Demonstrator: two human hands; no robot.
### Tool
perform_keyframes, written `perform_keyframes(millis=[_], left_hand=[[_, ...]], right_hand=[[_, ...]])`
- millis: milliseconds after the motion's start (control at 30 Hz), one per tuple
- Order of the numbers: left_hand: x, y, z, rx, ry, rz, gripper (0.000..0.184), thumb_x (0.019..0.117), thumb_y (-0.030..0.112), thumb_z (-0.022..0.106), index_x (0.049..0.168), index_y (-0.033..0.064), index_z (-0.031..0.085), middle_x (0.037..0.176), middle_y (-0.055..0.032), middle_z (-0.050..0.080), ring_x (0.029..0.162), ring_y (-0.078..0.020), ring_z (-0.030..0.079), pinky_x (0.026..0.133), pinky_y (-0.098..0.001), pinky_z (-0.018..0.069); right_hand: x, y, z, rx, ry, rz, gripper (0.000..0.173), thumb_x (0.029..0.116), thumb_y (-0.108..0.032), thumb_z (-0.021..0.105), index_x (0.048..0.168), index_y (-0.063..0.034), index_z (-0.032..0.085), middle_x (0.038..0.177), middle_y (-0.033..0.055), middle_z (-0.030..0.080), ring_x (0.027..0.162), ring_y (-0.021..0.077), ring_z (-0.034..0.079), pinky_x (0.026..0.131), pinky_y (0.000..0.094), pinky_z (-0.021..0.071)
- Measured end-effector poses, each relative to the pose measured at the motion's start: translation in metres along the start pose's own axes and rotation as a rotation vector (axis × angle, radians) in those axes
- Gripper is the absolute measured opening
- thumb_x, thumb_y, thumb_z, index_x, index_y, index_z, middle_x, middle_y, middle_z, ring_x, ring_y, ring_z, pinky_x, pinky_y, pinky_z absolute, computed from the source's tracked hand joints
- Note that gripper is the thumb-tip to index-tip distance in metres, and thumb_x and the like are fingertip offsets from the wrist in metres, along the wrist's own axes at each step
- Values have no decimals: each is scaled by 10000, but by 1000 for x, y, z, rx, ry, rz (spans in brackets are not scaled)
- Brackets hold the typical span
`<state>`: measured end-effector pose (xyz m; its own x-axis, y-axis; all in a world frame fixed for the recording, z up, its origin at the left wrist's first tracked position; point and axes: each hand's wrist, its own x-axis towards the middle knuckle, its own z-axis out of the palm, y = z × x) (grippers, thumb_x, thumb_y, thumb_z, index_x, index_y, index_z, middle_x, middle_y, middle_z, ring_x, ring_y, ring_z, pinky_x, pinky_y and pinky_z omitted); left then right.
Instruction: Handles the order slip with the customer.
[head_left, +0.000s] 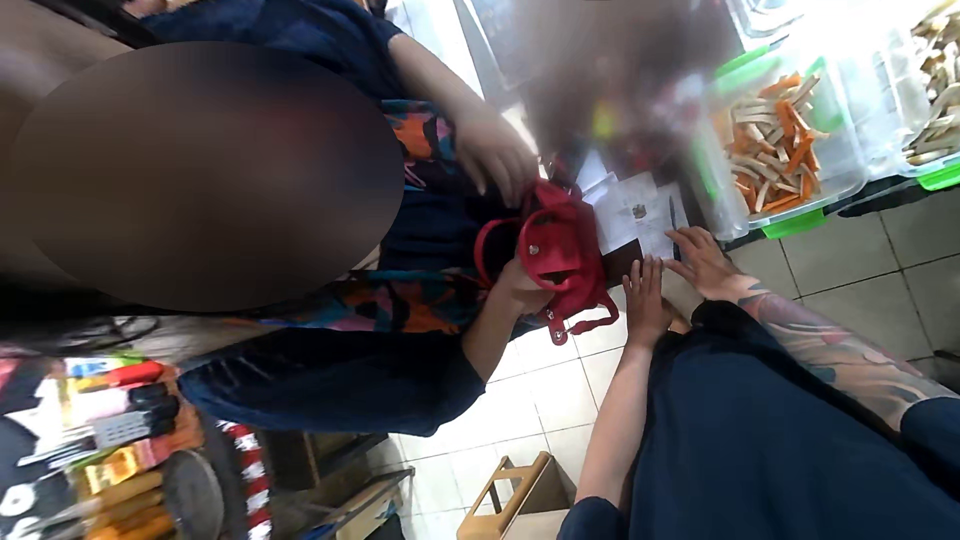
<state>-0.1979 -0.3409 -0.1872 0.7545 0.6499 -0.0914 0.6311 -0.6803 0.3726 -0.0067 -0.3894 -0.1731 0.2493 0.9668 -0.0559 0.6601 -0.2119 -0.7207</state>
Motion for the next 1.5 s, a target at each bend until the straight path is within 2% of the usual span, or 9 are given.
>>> perform_keyframes(millis=[100, 167, 233, 400, 567, 700, 1000, 1267, 1500], left_hand=[[1, -2, -1, -3, 0, 15, 919, 819, 118, 674, 1636, 149, 254, 1721, -30, 153, 1585, -287, 77, 1227, -651, 121], [-1, -2, -1, -30, -1, 20, 938, 806, 96, 685, 1636, 157, 253, 1722, -35, 143, 1586, -291, 71, 1230, -655, 117], [-2, -2, -1, -44, 0, 23, 968, 793, 82, 701, 1640, 172, 241, 1726, -31, 121, 1588, -290, 56, 1231, -659, 111], [-4, 0, -5, -33, 8, 31, 937, 825, 84, 654, 1647, 178, 214, 1732, -10, 86, 1591, -282, 27, 1235, -650, 128], [-6, -1, -5, -27, 2, 28, 946, 824, 78, 651, 1650, 185, 203, 1737, 0, 45, 1593, -271, -6, 1241, -640, 113], [1, -2, -3, -28, 21, 19, 881, 844, 90, 623, 1637, 173, 249, 1728, -24, 116, 1589, -274, 56, 1239, -633, 120], [1, 5, -6, 8, -6, -17, 758, 913, 161, 608, 1612, 141, 316, 1709, -68, 197, 1583, -317, 90, 1229, -654, 144], [2, 2, -3, 92, -65, -15, 808, 892, 147, 610, 1628, 170, 276, 1728, -44, 108, 1591, -273, 22, 1240, -636, 89], [1, 1, -1, 78, -49, -1, 771, 908, 154, 579, 1622, 170, 290, 1723, -33, 137, 1589, -271, 48, 1242, -627, 107]], right_hand=[[-2, -3, -8, 120, 7, 17, 581, 1050, -456, 518, 1539, -150, 453, 1520, 184, 465, 1468, 359, 371, 1205, 514, 337], [-18, -1, -8, 160, 75, -54, 530, 1054, -393, 530, 1506, -119, 492, 1494, 189, 492, 1447, 347, 407, 1198, 493, 358], [-41, 0, -11, 141, 83, -104, 481, 1057, -337, 516, 1491, -130, 519, 1495, 145, 501, 1445, 302, 413, 1206, 468, 354], [-96, 32, -3, 57, 72, -279, 371, 1038, -324, 554, 1337, -138, 672, 1346, 103, 637, 1342, 263, 533, 1158, 447, 421], [-121, 44, -2, -19, 4, -265, 364, 1036, -353, 566, 1346, -194, 672, 1345, 48, 642, 1326, 211, 543, 1150, 417, 426], [-118, 44, 5, -3, 13, -247, 379, 1055, -375, 531, 1375, -213, 651, 1390, 42, 621, 1360, 199, 518, 1167, 426, 410], [-91, 21, 25, 45, 142, -243, 421, 1045, -392, 534, 1411, -203, 624, 1428, 72, 597, 1367, 247, 512, 1149, 480, 406], [-76, 14, 39, -11, 238, -269, 480, 1047, -399, 507, 1440, -135, 587, 1506, 119, 531, 1470, 263, 404, 1246, 518, 221], [-64, 10, 28, -72, 200, -220, 511, 1048, -431, 477, 1480, -166, 543, 1515, 103, 526, 1475, 250, 403, 1247, 549, 199]])
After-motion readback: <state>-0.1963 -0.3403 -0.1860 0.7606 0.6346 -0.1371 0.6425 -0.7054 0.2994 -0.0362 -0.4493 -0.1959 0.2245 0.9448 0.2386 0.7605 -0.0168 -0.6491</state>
